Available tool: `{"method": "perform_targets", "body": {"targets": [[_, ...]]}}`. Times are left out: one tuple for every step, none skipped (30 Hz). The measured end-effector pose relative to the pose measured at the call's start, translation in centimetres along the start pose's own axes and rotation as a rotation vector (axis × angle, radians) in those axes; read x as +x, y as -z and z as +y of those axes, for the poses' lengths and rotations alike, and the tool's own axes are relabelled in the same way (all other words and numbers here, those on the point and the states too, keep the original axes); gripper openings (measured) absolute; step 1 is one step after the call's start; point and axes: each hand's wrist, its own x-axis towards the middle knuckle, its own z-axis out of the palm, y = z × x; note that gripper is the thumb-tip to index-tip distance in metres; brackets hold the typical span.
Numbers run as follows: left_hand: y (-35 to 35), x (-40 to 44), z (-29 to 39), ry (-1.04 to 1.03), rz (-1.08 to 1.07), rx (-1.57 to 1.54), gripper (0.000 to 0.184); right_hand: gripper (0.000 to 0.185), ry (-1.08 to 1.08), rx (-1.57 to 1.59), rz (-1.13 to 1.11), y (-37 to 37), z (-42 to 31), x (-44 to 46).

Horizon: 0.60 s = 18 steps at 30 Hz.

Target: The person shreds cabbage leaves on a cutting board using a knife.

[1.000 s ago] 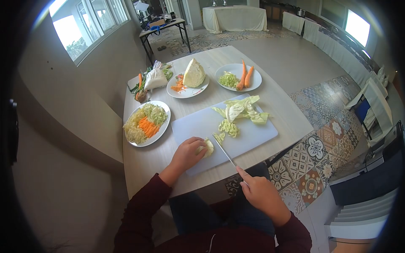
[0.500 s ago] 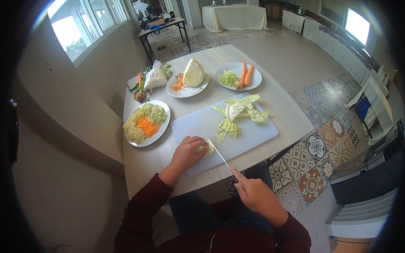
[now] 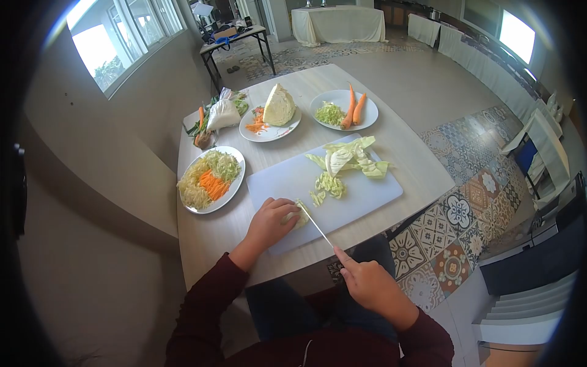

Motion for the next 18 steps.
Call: {"method": "perform_targets", "body": {"targets": [[0.0, 0.0, 0.0, -0.002, -0.001, 0.001, 0.015, 0.050, 0.014, 0.007, 0.011, -0.1, 0.1, 0.0], [0.0, 0.0, 0.0, -0.001, 0.005, 0.001, 0.015, 0.050, 0.027, 0.015, 0.021, -0.2, 0.4, -0.1], [0.0, 0.0, 0.1, 0.000, 0.010, 0.001, 0.015, 0.050, 0.041, 0.024, 0.032, -0.3, 0.5, -0.2], [0.0, 0.0, 0.2, 0.001, 0.015, 0.002, 0.015, 0.050, 0.035, 0.030, 0.026, -0.3, 0.6, -0.1], [0.0, 0.0, 0.2, -0.001, 0.017, -0.002, 0.015, 0.050, 0.030, 0.037, 0.021, -0.2, 0.6, -0.1], [0.0, 0.0, 0.1, -0.004, 0.018, -0.006, 0.015, 0.049, 0.024, 0.042, 0.016, -0.2, 0.7, 0.0], [-0.1, 0.0, 0.1, -0.005, 0.019, -0.010, 0.015, 0.049, 0.024, 0.054, 0.011, -0.1, 0.8, 0.2], [-0.2, 0.1, 0.1, -0.006, 0.019, -0.010, 0.015, 0.049, 0.021, 0.066, 0.005, 0.0, 0.8, 0.5], [-0.2, 0.1, 0.1, -0.006, 0.018, -0.009, 0.015, 0.049, 0.019, 0.079, -0.001, 0.0, 0.8, 0.7], [-0.2, 0.1, 0.1, -0.006, 0.018, -0.008, 0.015, 0.049, 0.017, 0.073, -0.006, 0.0, 0.9, 1.1], [-0.2, 0.1, 0.1, -0.015, 0.020, -0.010, 0.015, 0.050, 0.017, 0.068, -0.011, -0.1, 1.1, 1.5], [-0.2, 0.2, 0.1, -0.024, 0.022, -0.010, 0.016, 0.050, 0.018, 0.064, -0.015, -0.2, 1.2, 2.0], [-0.2, 0.2, 0.1, -0.035, 0.025, -0.010, 0.016, 0.050, 0.023, 0.065, -0.013, -0.3, 1.2, 2.4], [-0.2, 0.2, 0.0, -0.036, 0.024, -0.007, 0.016, 0.050, 0.027, 0.066, -0.011, -0.3, 1.2, 2.9], [-0.2, 0.1, -0.1, -0.038, 0.023, -0.005, 0.016, 0.050, 0.029, 0.066, -0.008, -0.4, 1.2, 3.3], [-0.3, 0.1, -0.1, -0.042, 0.021, -0.003, 0.016, 0.050, 0.029, 0.064, -0.006, -0.6, 1.3, 3.9], [-0.3, 0.1, -0.1, -0.038, 0.021, -0.010, 0.016, 0.050, 0.029, 0.062, -0.004, -1.0, 1.4, 4.4], [-0.3, 0.2, -0.1, -0.035, 0.021, -0.017, 0.016, 0.050, 0.030, 0.060, -0.002, -1.2, 1.4, 4.8]]}}
